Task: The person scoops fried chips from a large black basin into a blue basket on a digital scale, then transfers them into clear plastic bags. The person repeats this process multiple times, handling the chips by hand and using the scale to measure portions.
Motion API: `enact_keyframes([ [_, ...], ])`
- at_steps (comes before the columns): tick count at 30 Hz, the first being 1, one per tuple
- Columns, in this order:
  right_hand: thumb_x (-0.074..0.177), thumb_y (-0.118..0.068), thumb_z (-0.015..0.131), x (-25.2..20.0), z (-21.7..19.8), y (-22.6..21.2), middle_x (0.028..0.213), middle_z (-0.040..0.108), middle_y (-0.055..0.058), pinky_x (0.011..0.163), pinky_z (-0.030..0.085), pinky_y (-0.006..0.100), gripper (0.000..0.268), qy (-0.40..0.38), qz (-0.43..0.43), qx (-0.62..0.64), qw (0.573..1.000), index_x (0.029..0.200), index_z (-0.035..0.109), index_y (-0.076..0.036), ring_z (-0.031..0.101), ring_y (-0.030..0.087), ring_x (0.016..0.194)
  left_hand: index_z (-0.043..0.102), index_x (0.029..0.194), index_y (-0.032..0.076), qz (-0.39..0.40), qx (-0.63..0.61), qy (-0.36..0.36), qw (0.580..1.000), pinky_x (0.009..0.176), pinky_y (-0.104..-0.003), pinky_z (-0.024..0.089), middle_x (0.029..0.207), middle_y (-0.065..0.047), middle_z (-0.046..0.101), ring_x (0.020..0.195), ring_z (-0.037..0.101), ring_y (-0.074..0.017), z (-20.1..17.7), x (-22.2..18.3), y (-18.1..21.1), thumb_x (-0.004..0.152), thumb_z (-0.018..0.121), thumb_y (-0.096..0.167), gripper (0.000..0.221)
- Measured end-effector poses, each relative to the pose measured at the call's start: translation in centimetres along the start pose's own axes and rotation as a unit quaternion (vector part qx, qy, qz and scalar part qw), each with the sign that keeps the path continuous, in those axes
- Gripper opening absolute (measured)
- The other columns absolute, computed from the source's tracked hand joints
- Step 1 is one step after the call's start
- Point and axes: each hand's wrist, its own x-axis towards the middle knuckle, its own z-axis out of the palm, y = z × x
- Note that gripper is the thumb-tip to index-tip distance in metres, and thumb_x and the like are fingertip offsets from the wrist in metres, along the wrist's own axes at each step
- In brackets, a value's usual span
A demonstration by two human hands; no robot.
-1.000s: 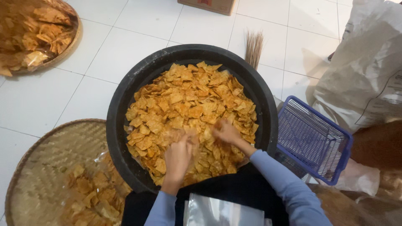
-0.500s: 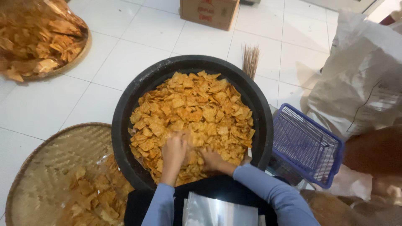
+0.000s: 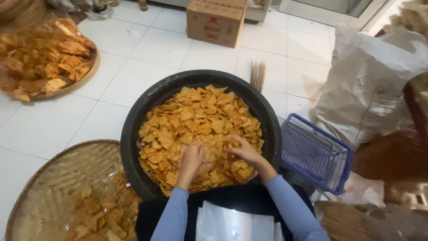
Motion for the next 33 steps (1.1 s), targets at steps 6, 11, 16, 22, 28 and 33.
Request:
enact_keyframes([
  [6, 0.085, -0.005, 0.064, -5.2, 2.4, -1.9, 0.118, 0.059, 0.009, 0.078, 0.062, 0.054, 0.046, 0.045, -0.04, 0.337, 0.939, 0.128, 0.051, -0.017, 0.067, 0.024, 0.101, 0.073, 0.093, -0.001, 0.11, 0.068, 0.009, 0.992, 0.072, -0.051, 0.053, 0.086, -0.026, 0.071, 0.084, 0.068, -0.043, 4.3, -0.1, -1.3, 0.096, 0.061, 0.02, 0.025],
  [11, 0.087, -0.003, 0.067, -4.1, 4.7, 0.0, 0.134, 0.06, 0.015, 0.086, 0.059, 0.04, 0.061, 0.055, -0.086, 0.131, 0.986, 0.145, 0.053, -0.014, 0.065, 0.031, 0.111, 0.074, 0.101, 0.001, 0.068, 0.02, -0.02, 0.997, 0.07, -0.047, 0.056, 0.08, -0.022, 0.071, 0.074, 0.071, -0.0358, 3.7, -0.3, -0.2, 0.097, 0.058, 0.021, 0.025],
  [16, 0.089, -0.01, 0.07, -4.0, 4.6, -0.5, 0.157, 0.047, 0.018, 0.119, 0.032, 0.046, 0.062, 0.015, -0.293, -0.209, 0.933, 0.148, 0.054, -0.011, 0.042, 0.034, 0.146, 0.075, 0.111, 0.006, -0.014, 0.009, -0.058, 0.998, 0.065, -0.041, 0.056, 0.066, -0.013, 0.07, 0.063, 0.072, -0.0277, 1.1, -0.9, 2.0, 0.1, 0.054, 0.022, 0.029],
  [22, 0.096, -0.023, 0.069, -3.1, 2.4, 0.3, 0.159, 0.044, 0.018, 0.12, 0.031, 0.048, 0.054, 0.1, -0.33, -0.275, 0.897, 0.147, 0.055, -0.013, 0.038, 0.036, 0.149, 0.071, 0.124, 0.008, 0.015, 0.02, -0.044, 0.999, 0.064, -0.038, 0.054, 0.068, -0.015, 0.074, 0.063, 0.071, -0.0238, 0.5, -0.4, 2.3, 0.101, 0.054, 0.02, 0.03],
  [28, 0.097, -0.052, 0.062, 4.0, -1.5, 6.5, 0.155, 0.048, 0.02, 0.115, 0.042, 0.047, 0.072, 0.12, -0.215, -0.348, 0.905, 0.152, 0.043, -0.01, 0.048, 0.037, 0.142, 0.068, 0.13, 0.01, -0.007, -0.126, -0.052, 0.991, 0.051, -0.03, 0.048, 0.061, -0.008, 0.063, 0.053, 0.059, -0.0123, -1.1, 0.4, 1.7, 0.103, 0.055, 0.017, 0.031],
  [33, 0.081, -0.081, 0.049, 4.2, 2.4, 14.8, 0.15, 0.049, 0.026, 0.118, 0.039, 0.045, 0.106, -0.022, 0.096, -0.445, 0.89, 0.166, 0.024, -0.023, 0.047, 0.042, 0.141, 0.074, 0.119, 0.001, 0.051, -0.3, -0.085, 0.949, 0.051, -0.027, 0.044, 0.061, -0.002, 0.061, 0.051, 0.054, -0.0082, -2.8, 0.4, 1.7, 0.105, 0.061, 0.013, 0.023],
])
